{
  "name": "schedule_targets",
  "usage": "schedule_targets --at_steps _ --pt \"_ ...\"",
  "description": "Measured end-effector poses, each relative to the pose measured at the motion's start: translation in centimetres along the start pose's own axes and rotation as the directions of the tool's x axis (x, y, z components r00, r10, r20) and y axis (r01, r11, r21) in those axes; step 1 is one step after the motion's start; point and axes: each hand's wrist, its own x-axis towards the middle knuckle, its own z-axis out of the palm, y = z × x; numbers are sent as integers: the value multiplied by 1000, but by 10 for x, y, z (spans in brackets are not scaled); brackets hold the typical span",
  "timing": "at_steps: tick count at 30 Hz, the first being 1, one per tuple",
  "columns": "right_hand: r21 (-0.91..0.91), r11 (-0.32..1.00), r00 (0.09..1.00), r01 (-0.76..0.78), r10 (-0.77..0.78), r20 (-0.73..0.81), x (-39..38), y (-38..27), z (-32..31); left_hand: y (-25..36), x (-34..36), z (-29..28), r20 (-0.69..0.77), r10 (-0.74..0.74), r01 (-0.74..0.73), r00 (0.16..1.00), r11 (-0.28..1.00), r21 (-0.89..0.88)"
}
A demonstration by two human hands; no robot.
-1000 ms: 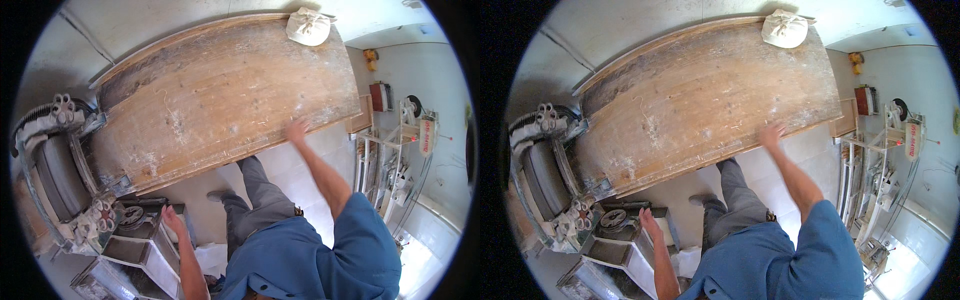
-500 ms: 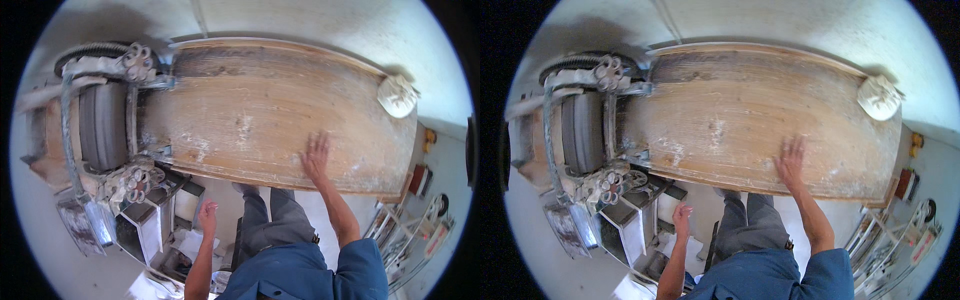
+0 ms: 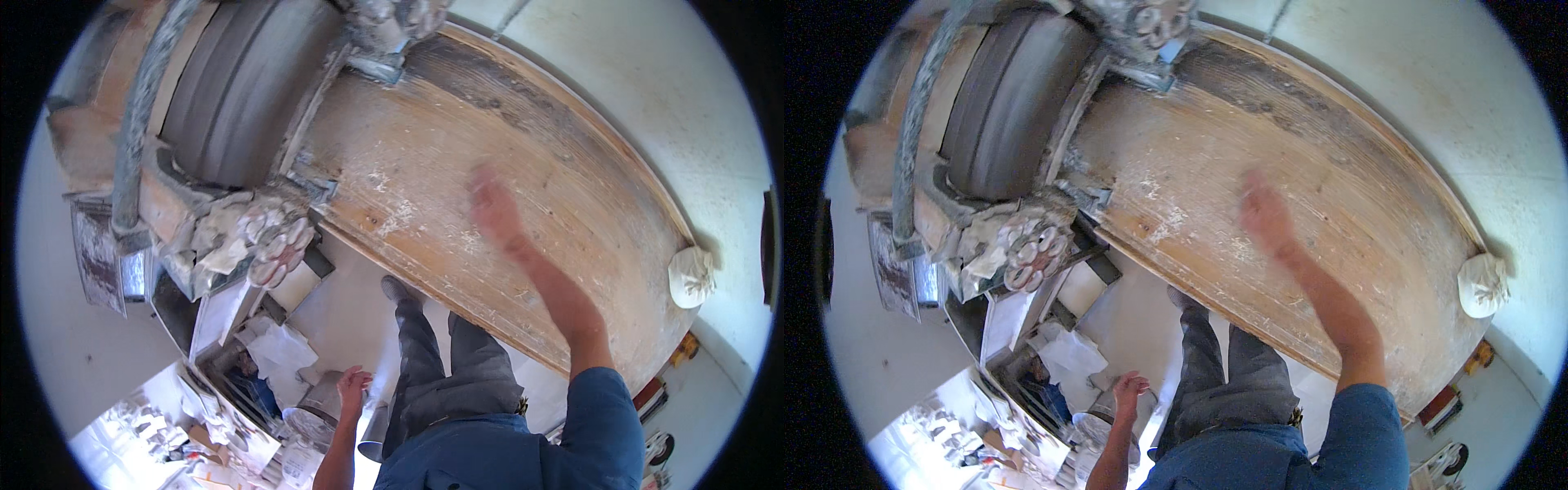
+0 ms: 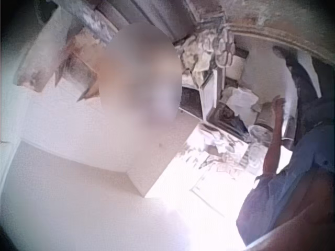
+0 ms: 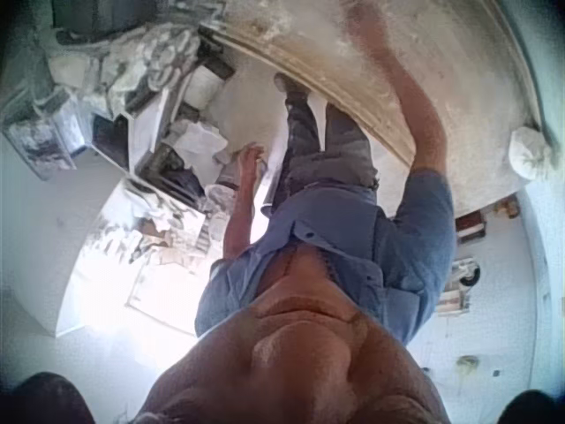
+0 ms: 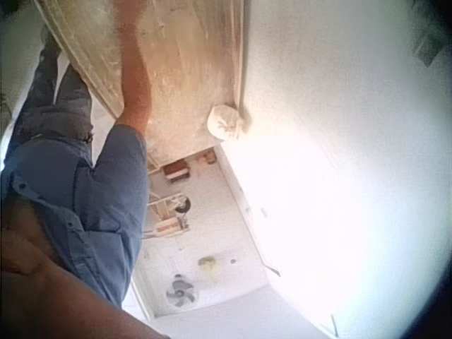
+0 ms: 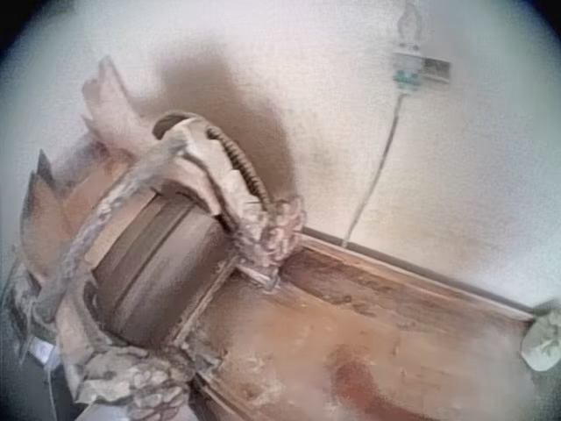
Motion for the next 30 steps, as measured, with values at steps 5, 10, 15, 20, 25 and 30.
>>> schedule_targets --at_steps 5,10,15,20,25,30 --pt "65 862 712 503 -455 535 30 -109 51 6 -12 26 117 106 -105 987 994 -17" --pt "-205 807 825 555 -501 260 160 -107 84 -4 -30 14 51 77 -74 996 995 -60" --pt "44 621 522 782 -693 498 78 -121 136 -21 -32 5 18 -127 128 992 991 -41" --pt "228 767 606 600 -622 496 -51 -88 57 -10 -15 -1 117 17 -15 993 1000 -20" --pt "-407 897 837 174 83 541 -214 -44 -150 15 20 1 201 -12 3 979 999 48" --pt "-530 846 728 -52 396 560 -347 -23 -205 45 53 22 310 25 -64 950 991 115"
